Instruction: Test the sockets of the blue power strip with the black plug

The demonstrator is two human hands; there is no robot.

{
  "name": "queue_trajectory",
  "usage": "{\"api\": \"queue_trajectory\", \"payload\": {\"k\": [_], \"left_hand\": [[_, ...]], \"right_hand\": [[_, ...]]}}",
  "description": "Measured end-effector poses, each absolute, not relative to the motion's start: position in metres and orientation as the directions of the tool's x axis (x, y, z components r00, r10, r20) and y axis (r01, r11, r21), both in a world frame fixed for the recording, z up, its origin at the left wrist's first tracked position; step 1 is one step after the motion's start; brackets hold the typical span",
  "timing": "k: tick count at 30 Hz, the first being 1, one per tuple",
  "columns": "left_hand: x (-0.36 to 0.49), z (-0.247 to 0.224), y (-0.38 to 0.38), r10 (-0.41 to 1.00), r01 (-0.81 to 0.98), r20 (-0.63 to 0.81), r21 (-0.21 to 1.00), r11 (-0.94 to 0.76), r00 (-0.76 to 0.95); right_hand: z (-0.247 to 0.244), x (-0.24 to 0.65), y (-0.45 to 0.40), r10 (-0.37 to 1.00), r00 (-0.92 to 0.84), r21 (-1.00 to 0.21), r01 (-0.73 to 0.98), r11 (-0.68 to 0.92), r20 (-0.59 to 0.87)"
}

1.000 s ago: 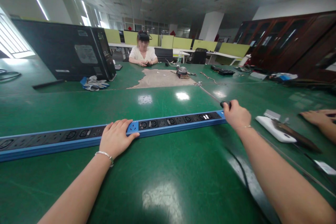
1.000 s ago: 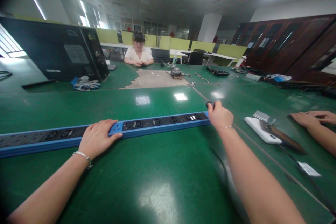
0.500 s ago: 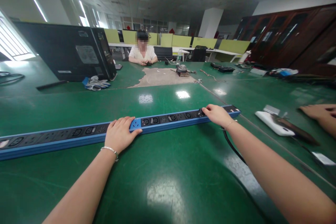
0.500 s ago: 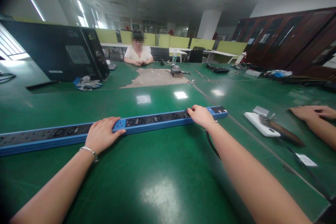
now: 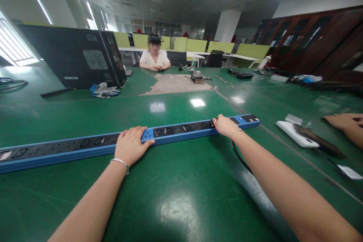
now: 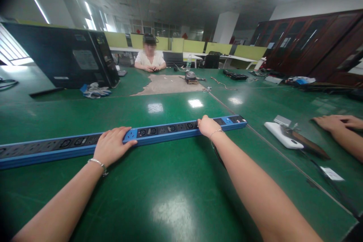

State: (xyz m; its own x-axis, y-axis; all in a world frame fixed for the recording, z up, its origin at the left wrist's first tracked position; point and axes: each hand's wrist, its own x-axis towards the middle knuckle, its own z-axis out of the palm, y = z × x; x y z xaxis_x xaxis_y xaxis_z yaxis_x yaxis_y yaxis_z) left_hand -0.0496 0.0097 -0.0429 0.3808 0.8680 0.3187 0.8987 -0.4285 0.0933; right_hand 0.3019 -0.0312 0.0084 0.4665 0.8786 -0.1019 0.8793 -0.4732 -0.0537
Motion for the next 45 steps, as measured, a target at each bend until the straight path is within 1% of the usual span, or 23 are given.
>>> {"api": "queue_trajectory", "payload": {"k": [7,12,19,23,30,39,43,45], "left_hand": [[-0.05,-0.044,0.01,0.867,0.897,0.318,0.096,-0.431,0.382],[-0.05,-0.045,0.011,0.871,0.898,0.318,0.108,-0.427,0.376],[-0.05,-0.044,0.01,0.87,0.902,0.317,0.084,-0.422,0.378],[-0.05,-0.044,0.01,0.867,0.9,0.313,0.076,-0.429,0.387],[-0.049,-0.044,0.01,0.865,0.9,0.316,0.068,-0.431,0.39],[-0.05,-0.047,0.009,0.84,0.896,0.383,0.062,-0.439,0.385],[-0.05,-0.047,0.009,0.841,0.9,0.385,0.059,-0.433,0.38],[-0.049,-0.047,0.009,0.844,0.901,0.382,0.059,-0.429,0.377]], "right_hand": [[0.008,0.301,-0.022,0.893,0.41,-0.041,0.905,-0.424,-0.183],[0.0,0.297,-0.028,0.885,0.441,-0.027,0.893,-0.45,-0.147],[-0.004,0.294,-0.034,0.88,0.46,-0.06,0.881,-0.469,-0.122],[-0.005,0.293,-0.036,0.877,0.475,-0.072,0.875,-0.479,-0.068],[-0.001,0.294,-0.032,0.885,0.447,-0.062,0.887,-0.457,-0.126],[0.002,0.291,-0.039,0.902,0.422,-0.01,0.905,-0.424,-0.089],[0.0,0.286,-0.044,0.912,0.41,0.086,0.908,-0.411,0.022],[0.005,0.289,-0.046,0.906,0.419,0.077,0.903,-0.423,0.064]]}}
